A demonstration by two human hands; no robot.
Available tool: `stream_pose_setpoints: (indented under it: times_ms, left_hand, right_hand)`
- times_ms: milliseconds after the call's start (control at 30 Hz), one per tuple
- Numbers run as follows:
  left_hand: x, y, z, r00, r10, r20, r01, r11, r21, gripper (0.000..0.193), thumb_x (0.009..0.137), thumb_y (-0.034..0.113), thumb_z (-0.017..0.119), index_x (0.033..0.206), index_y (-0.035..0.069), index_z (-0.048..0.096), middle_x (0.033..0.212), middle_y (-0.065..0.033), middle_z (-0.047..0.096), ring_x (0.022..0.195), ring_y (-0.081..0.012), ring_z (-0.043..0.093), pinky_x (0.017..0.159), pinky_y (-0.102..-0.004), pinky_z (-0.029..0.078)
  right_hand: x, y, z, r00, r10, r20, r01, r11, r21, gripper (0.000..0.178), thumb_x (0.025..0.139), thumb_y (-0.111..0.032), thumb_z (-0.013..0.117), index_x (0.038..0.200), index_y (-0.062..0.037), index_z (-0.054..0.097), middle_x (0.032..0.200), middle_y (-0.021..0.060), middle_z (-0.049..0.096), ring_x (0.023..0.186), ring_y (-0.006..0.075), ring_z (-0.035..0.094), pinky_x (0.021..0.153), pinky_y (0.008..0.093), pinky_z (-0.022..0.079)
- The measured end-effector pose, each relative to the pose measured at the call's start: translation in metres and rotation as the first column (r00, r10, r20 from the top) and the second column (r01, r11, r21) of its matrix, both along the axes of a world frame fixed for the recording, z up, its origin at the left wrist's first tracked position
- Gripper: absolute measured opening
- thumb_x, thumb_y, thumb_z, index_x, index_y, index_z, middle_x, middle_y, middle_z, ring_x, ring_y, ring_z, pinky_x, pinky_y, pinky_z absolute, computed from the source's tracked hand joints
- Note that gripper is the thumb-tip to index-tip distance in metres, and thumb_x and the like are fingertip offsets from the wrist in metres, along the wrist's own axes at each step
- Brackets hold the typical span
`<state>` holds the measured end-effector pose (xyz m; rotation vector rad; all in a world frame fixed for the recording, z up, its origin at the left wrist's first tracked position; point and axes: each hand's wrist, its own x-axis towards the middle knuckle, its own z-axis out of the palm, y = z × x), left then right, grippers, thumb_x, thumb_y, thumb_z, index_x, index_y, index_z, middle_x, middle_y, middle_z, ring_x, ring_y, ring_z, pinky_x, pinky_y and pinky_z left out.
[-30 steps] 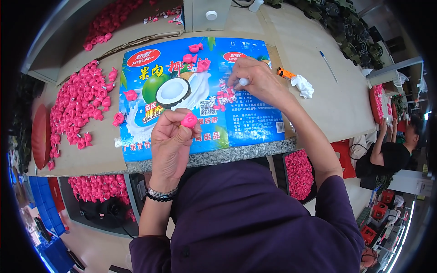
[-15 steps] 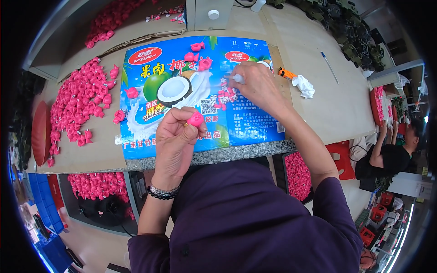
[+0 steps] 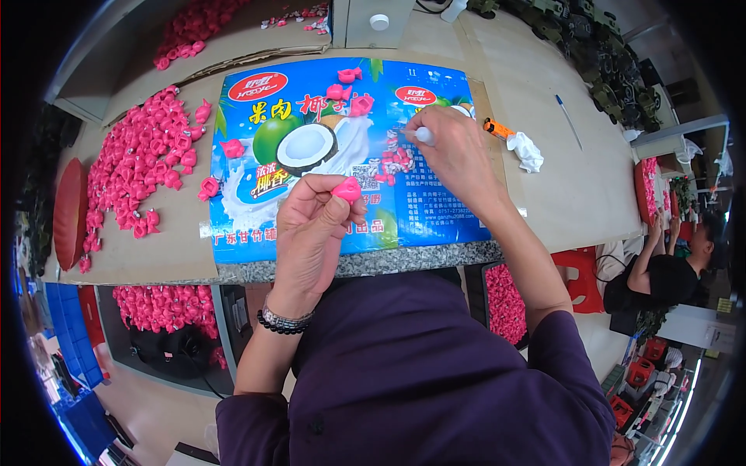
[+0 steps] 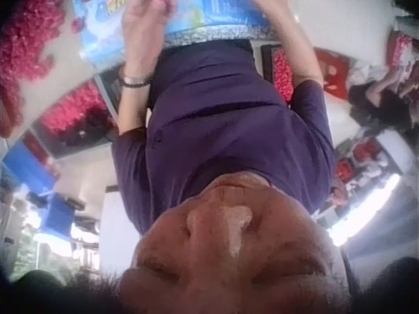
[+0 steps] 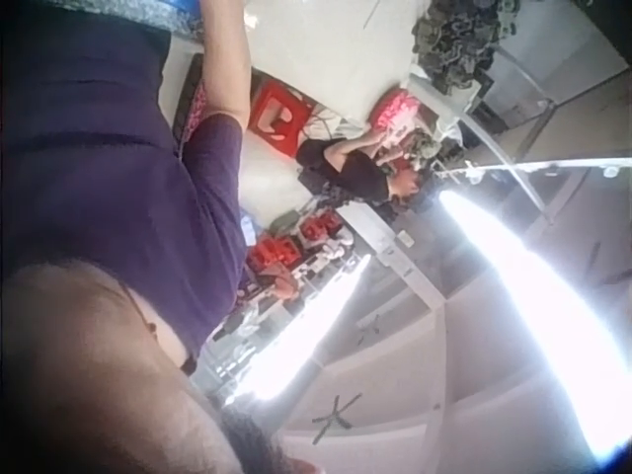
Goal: The person takes plastic toy pieces from a machine and tabletop, applies glue onto them using a squeeze bottle, and joins the components together by hand.
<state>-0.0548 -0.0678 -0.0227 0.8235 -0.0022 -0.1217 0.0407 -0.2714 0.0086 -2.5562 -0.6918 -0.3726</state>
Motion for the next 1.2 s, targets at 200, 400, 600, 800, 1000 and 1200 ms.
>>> stream_pose_setpoints:
  times_ms: [200, 400, 600, 800, 1000, 1200]
  left_hand:
    - [0.002, -0.005, -0.002, 0.999, 0.039, 0.008, -0.039, 0.998, 0.049, 0.027, 0.087, 0.017, 0.070, 0.106, 0.000, 0.059, 0.090, -0.0074, 0.066, 0.080, -0.0125, 0.061, 0.073, -0.0252, 0.049]
    - [0.001, -0.008, 0.001, 0.998, 0.037, 0.041, -0.041, 0.994, 0.102, 0.026, 0.087, 0.014, 0.070, 0.105, -0.001, 0.060, 0.092, -0.0064, 0.066, 0.080, -0.0099, 0.060, 0.072, -0.0239, 0.048]
    - [0.003, -0.008, 0.001, 0.998, 0.044, 0.050, -0.051, 0.988, 0.147, 0.024, 0.087, 0.010, 0.070, 0.105, -0.002, 0.060, 0.089, -0.0053, 0.066, 0.077, -0.0080, 0.059, 0.069, -0.0212, 0.046]
    - [0.005, -0.006, 0.003, 0.998, -0.005, 0.061, -0.006, 0.985, 0.175, 0.021, 0.086, 0.007, 0.070, 0.103, -0.003, 0.062, 0.086, -0.0057, 0.066, 0.072, -0.0078, 0.059, 0.064, -0.0210, 0.048]
    - [0.006, -0.009, 0.001, 0.994, 0.013, 0.108, -0.036, 0.976, 0.214, 0.020, 0.085, 0.005, 0.070, 0.102, -0.004, 0.065, 0.086, -0.0072, 0.066, 0.069, -0.0080, 0.059, 0.060, -0.0210, 0.048]
    - [0.005, -0.011, -0.003, 0.994, 0.051, 0.097, -0.068, 0.982, 0.177, 0.018, 0.084, 0.002, 0.069, 0.101, -0.005, 0.065, 0.086, -0.0073, 0.067, 0.069, -0.0080, 0.060, 0.059, -0.0207, 0.049]
  right_hand:
    - [-0.031, 0.021, 0.023, 0.969, 0.246, 0.023, -0.239, 0.908, 0.345, 0.012, 0.074, -0.002, 0.071, 0.081, -0.0023, 0.061, 0.080, 0.0090, 0.064, 0.077, 0.0261, 0.063, 0.069, 0.0362, 0.049]
    - [-0.040, 0.028, 0.017, 0.945, 0.320, 0.066, -0.322, 0.875, 0.361, 0.015, 0.073, 0.002, 0.073, 0.083, -0.0024, 0.063, 0.081, 0.0074, 0.066, 0.077, 0.0242, 0.063, 0.070, 0.0339, 0.050]
    - [-0.043, 0.030, 0.013, 0.942, 0.321, 0.094, -0.332, 0.868, 0.369, 0.015, 0.072, 0.000, 0.075, 0.082, -0.0024, 0.064, 0.080, 0.0074, 0.066, 0.076, 0.0239, 0.062, 0.069, 0.0327, 0.049]
    - [-0.043, 0.028, 0.008, 0.896, 0.358, -0.264, -0.127, 0.775, 0.619, 0.014, 0.074, 0.001, 0.074, 0.082, -0.0022, 0.064, 0.084, 0.0052, 0.063, 0.079, 0.0169, 0.060, 0.072, 0.0293, 0.048]
    - [-0.046, 0.027, 0.002, 0.585, 0.580, -0.567, 0.363, 0.437, 0.823, 0.020, 0.074, 0.003, 0.074, 0.084, -0.0045, 0.059, 0.088, 0.0042, 0.060, 0.084, 0.0118, 0.058, 0.076, 0.0267, 0.048]
    - [-0.050, 0.032, -0.005, 0.654, 0.556, -0.513, 0.333, 0.397, 0.855, 0.022, 0.072, 0.006, 0.074, 0.082, -0.0054, 0.057, 0.085, 0.0041, 0.059, 0.082, 0.0130, 0.057, 0.076, 0.0274, 0.047]
